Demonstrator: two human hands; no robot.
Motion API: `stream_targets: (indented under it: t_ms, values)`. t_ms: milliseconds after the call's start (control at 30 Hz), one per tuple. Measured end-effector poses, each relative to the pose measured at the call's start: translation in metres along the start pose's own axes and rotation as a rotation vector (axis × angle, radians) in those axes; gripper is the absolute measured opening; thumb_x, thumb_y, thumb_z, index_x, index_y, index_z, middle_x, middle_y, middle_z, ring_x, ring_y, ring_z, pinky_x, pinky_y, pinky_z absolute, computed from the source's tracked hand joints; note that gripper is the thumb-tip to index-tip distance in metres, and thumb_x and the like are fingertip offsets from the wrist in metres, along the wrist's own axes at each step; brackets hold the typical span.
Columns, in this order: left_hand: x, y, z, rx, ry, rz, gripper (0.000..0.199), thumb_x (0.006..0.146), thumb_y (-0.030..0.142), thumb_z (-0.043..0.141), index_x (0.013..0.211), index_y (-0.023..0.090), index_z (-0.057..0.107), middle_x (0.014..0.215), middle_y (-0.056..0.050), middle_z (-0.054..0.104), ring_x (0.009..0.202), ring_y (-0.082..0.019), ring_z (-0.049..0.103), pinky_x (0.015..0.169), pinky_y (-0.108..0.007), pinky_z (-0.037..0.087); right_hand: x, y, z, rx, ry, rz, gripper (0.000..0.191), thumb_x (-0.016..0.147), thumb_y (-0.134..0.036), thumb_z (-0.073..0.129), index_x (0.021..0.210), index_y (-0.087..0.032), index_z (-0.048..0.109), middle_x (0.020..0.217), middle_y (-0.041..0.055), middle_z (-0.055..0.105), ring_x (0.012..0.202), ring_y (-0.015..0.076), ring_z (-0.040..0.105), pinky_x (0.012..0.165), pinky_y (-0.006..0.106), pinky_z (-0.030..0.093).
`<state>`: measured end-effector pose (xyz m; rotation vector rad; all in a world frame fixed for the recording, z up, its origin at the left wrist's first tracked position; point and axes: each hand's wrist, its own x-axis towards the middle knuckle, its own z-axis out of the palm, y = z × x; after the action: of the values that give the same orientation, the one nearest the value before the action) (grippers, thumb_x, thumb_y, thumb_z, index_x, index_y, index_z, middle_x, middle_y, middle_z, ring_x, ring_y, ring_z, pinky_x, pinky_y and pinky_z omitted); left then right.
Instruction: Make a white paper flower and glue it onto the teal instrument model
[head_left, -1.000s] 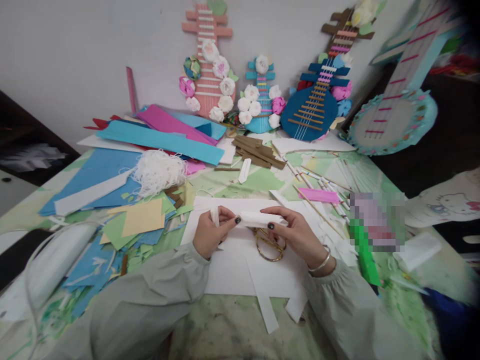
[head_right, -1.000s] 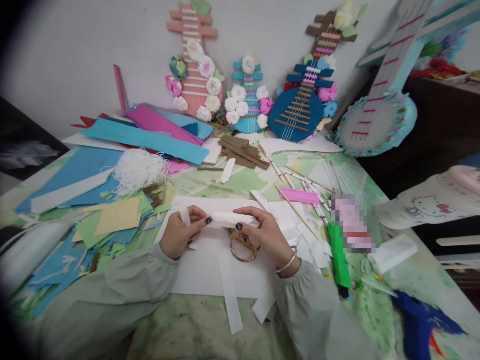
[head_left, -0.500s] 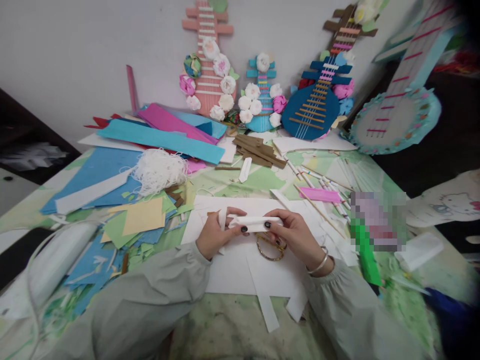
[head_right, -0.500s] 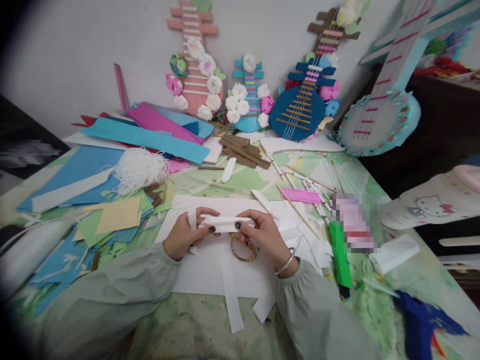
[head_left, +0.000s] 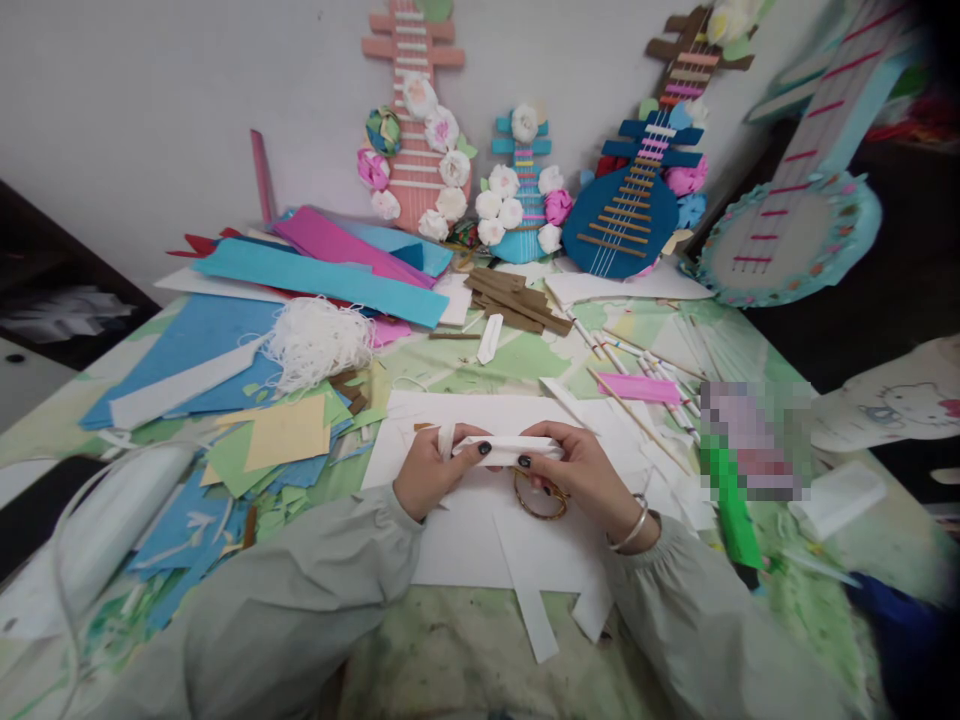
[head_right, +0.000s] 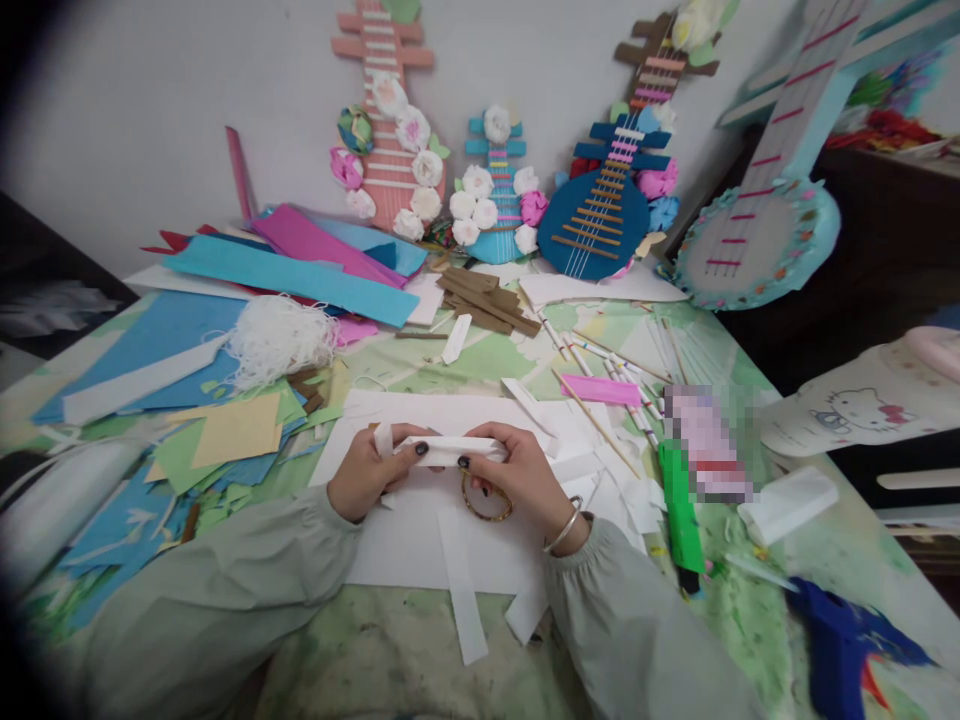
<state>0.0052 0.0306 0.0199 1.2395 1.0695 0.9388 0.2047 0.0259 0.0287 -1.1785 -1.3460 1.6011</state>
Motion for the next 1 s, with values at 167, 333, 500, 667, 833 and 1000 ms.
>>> stream_targets:
  t_ms: [167, 333, 500, 667, 833, 1000]
  values:
    - [0.0000, -0.0024, -0.0004, 0.024, 0.038, -0.002, 0.036, 0.073, 0.042, 0.064, 0.089, 0.010, 0.066, 0.038, 0.008, 0.037, 0.032, -0.004, 0.026, 0.033, -0.018, 0.017, -0.0011, -0.0025, 0.0004, 0.016, 0.026, -0.084, 0.039, 0.073, -0.027, 0.068, 0.111, -0.024, 0.058, 0.087, 0.0008, 0.061, 0.052, 0.0089, 0.057, 0.045, 0.021, 0.043]
    - [-0.0019, 0.0020, 0.0011, 0.015, 0.049, 0.037, 0.038, 0.074, 0.038, 0.065, 0.102, 0.012, 0.063, 0.041, 0.009, 0.037, 0.033, -0.004, 0.026, 0.034, -0.018, 0.018, -0.0008, 0.0021, -0.0003, 0.037, 0.036, -0.045, 0.025, 0.076, -0.031, 0.066, 0.099, -0.021, 0.064, 0.060, -0.0007, 0.060, 0.048, 0.0103, 0.053, 0.041, 0.020, 0.037]
    - [-0.0006, 0.0028, 0.0015, 0.069, 0.090, 0.092, 0.022, 0.072, 0.031, 0.067, 0.084, 0.014, 0.065, 0.037, 0.009, 0.040, 0.032, -0.004, 0.028, 0.035, -0.019, 0.019, -0.0006, 0.0039, -0.0002, 0.053, 0.059, -0.055, 0.021, 0.075, -0.033, 0.067, 0.090, -0.019, 0.063, 0.059, -0.0013, 0.062, 0.048, 0.0103, 0.054, 0.046, 0.021, 0.042]
    - [0.0012, -0.0016, 0.0012, 0.093, 0.115, 0.078, 0.016, 0.072, 0.030, 0.066, 0.076, 0.014, 0.064, 0.036, 0.008, 0.042, 0.032, -0.005, 0.029, 0.035, -0.020, 0.019, 0.0000, 0.0030, 0.0000, 0.010, 0.085, -0.062, 0.018, 0.076, -0.034, 0.067, 0.084, -0.019, 0.061, 0.059, -0.0014, 0.063, 0.048, 0.0098, 0.054, 0.046, 0.020, 0.042]
    - [0.0007, -0.0018, 0.0019, 0.097, 0.137, 0.068, 0.016, 0.071, 0.030, 0.066, 0.075, 0.014, 0.063, 0.038, 0.007, 0.043, 0.033, -0.005, 0.031, 0.035, -0.020, 0.020, 0.0012, 0.0032, 0.0003, -0.012, 0.141, -0.072, 0.021, 0.074, -0.036, 0.068, 0.082, -0.018, 0.061, 0.066, -0.0001, 0.065, 0.051, 0.0105, 0.058, 0.047, 0.020, 0.045]
    - [-0.0002, -0.0012, 0.0019, 0.063, 0.152, 0.066, 0.017, 0.069, 0.030, 0.067, 0.071, 0.015, 0.060, 0.039, 0.007, 0.044, 0.033, -0.004, 0.030, 0.036, -0.019, 0.020, 0.0011, 0.0057, 0.0004, -0.017, 0.170, -0.076, 0.022, 0.072, -0.037, 0.069, 0.080, -0.018, 0.060, 0.070, -0.0012, 0.063, 0.051, 0.0100, 0.058, 0.045, 0.019, 0.046]
